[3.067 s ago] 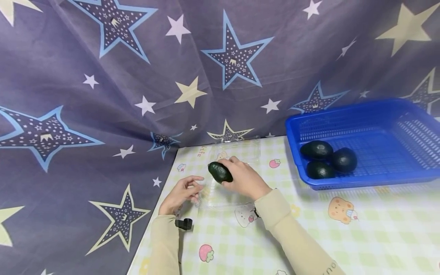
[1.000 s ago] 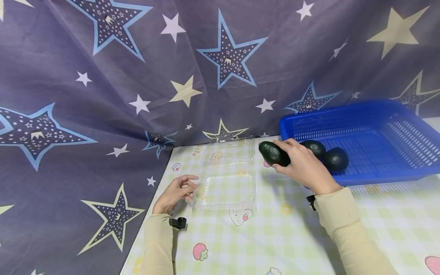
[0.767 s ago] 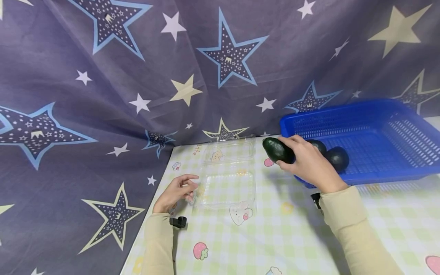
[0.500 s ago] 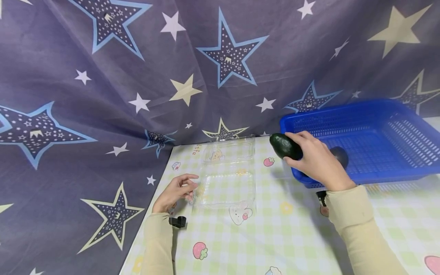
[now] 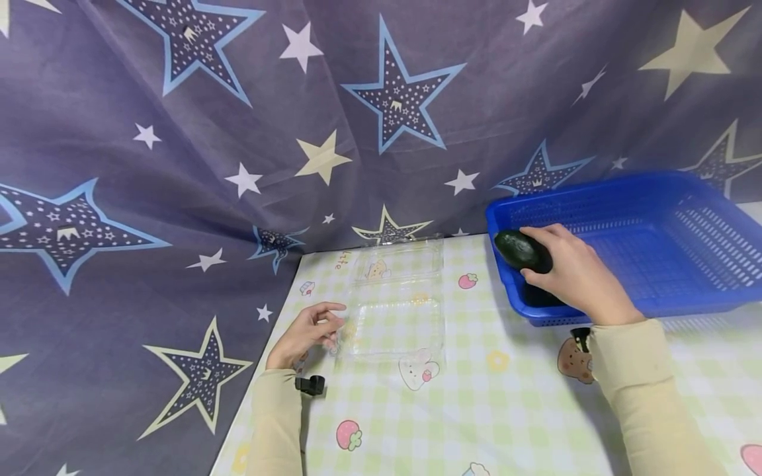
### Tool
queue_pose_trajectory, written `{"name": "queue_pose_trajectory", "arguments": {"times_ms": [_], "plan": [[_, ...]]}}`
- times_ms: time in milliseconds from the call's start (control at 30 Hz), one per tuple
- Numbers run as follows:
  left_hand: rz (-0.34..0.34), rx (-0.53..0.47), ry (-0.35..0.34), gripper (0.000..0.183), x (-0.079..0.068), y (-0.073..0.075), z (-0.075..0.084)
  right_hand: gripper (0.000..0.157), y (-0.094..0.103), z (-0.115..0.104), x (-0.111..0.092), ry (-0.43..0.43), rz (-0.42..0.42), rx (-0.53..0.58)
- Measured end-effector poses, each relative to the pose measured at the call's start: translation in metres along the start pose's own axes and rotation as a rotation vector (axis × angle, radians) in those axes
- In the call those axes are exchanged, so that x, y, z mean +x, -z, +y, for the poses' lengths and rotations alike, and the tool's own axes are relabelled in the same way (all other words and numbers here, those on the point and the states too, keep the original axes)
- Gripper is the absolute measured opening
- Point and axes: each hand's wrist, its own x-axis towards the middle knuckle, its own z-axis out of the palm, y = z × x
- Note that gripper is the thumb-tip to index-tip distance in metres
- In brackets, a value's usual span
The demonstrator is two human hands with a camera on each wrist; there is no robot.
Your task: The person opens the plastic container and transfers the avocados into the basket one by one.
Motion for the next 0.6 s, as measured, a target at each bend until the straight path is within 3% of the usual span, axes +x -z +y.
{"name": "queue_pose_trajectory", "arguments": {"times_ms": [367, 600], "plan": [[0.009, 0.013, 0.007, 0.053, -0.002, -0.001, 0.0, 0.067, -0.006, 0.02, 0.004, -0.043, -0.1, -0.06], [0.002, 0.015, -0.004, 0.054, 0.0, 0.001, -0.003, 0.062, -0.01, 0.027, 0.004, -0.01, -0.095, -0.106]]}}
